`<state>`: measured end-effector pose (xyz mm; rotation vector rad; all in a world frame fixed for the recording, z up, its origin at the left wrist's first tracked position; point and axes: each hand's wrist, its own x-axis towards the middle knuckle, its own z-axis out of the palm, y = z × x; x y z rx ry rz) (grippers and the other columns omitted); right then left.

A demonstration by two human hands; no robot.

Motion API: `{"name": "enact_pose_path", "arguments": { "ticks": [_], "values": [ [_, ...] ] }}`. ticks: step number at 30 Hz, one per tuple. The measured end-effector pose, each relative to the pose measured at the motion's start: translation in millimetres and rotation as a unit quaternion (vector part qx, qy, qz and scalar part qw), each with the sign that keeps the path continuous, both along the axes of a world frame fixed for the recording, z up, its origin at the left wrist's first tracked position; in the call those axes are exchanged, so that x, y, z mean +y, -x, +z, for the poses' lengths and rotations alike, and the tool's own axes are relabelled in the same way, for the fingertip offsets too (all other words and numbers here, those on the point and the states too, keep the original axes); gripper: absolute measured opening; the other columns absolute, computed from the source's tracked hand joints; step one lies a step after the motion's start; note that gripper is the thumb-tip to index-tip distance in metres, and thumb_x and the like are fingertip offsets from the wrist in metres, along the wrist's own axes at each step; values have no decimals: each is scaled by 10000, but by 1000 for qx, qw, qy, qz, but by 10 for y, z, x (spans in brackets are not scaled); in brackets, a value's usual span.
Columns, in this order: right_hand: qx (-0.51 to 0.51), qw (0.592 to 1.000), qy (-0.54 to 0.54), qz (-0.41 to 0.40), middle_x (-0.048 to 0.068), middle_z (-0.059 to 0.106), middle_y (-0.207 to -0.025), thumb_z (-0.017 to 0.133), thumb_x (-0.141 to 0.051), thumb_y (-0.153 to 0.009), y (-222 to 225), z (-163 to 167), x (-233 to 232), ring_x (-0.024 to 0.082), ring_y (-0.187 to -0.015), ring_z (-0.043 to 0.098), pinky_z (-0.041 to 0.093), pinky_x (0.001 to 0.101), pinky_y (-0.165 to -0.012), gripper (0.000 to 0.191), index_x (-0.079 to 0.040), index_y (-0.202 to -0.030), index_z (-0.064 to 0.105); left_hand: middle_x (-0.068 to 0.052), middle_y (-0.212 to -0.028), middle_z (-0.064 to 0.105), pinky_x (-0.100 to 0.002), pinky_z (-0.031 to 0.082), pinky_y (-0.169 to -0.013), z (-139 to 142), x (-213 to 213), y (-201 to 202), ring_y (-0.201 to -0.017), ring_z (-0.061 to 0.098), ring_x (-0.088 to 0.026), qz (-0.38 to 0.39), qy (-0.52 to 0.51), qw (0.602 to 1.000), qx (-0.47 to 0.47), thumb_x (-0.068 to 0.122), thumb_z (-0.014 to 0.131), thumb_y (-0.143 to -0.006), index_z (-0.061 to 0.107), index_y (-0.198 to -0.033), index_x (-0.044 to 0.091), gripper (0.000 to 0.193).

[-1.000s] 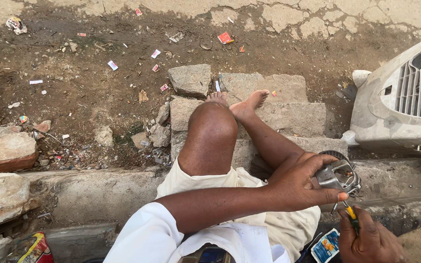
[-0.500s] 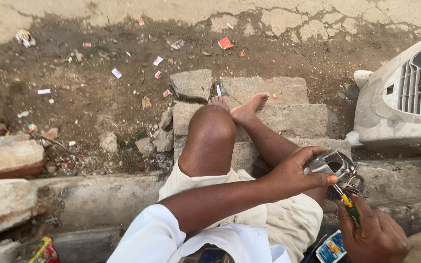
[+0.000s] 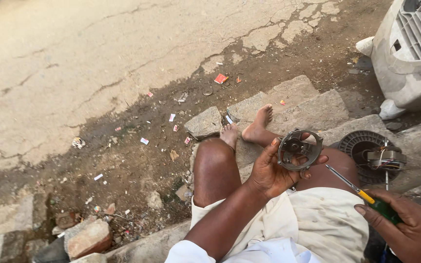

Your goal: The person sits on the ground and disassembles a small electric motor, using a screwdriver to unscrew and separate the motor's metal housing from the rotor. They set parts on a plastic fan base beside them and handle the motor body and screws by hand.

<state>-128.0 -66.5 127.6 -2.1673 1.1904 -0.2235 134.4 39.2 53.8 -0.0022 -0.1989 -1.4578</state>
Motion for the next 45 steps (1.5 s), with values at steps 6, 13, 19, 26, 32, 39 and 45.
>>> {"name": "enact_pose_path", "arguments": {
  "ticks": [6,13,19,26,32,39,45],
  "values": [
    [-77,996,-53,5,118,759,-931,761,-191,-887,163,-369,-104,162,-841,777,600,322,-769,393,-18,-1239,739,-264,-1524,503,-455,564,-987,-83,-27,41,-1428,461,-462,-17,5,1000,0,555,532,-1134,398,-1553,53,667],
    [-237,954,-178,-48,163,754,-952,668,-64,-950,423,-995,-229,158,-818,648,510,315,-681,386,33,-1321,627,-232,-1493,526,-427,521,-1016,5,-9,85,-1433,495,-388,3,-41,985,-166,495,678,-1049,411,-1564,37,738],
    [-329,887,-283,-160,133,630,-870,578,-90,-1053,538,-986,-209,165,-714,566,458,335,-579,301,33,-1328,575,-200,-1514,504,-463,467,-1204,195,46,283,-1437,528,-337,295,-63,643,-704,319,890,-843,397,-1578,54,923],
    [-296,905,-285,-111,94,620,-800,593,-153,-1021,241,-653,86,140,-691,553,466,315,-592,340,27,-1309,605,-192,-1462,519,-472,492,-1115,318,71,365,-1320,563,-357,347,-58,485,-800,393,932,-775,299,-1600,68,1090],
    [-245,919,-285,-119,93,673,-806,668,-141,-943,129,-516,122,121,-669,566,459,288,-565,391,23,-1296,630,-193,-1454,522,-492,469,-1138,301,78,346,-1329,554,-375,358,-51,472,-804,398,931,-767,264,-1628,72,1137],
    [-157,960,-216,-90,85,727,-858,705,-150,-920,145,-487,196,101,-655,597,486,280,-550,373,-9,-1264,676,-184,-1448,531,-498,453,-1156,265,82,342,-1333,550,-377,348,-57,462,-814,396,933,-760,270,-1640,76,1147],
    [-91,989,-114,-31,69,735,-840,737,-234,-874,199,-375,217,104,-647,680,537,291,-555,376,-55,-1203,700,-185,-1436,542,-507,452,-1148,251,65,326,-1325,558,-377,350,-58,456,-816,415,932,-753,286,-1628,65,1143]
  ]
}}
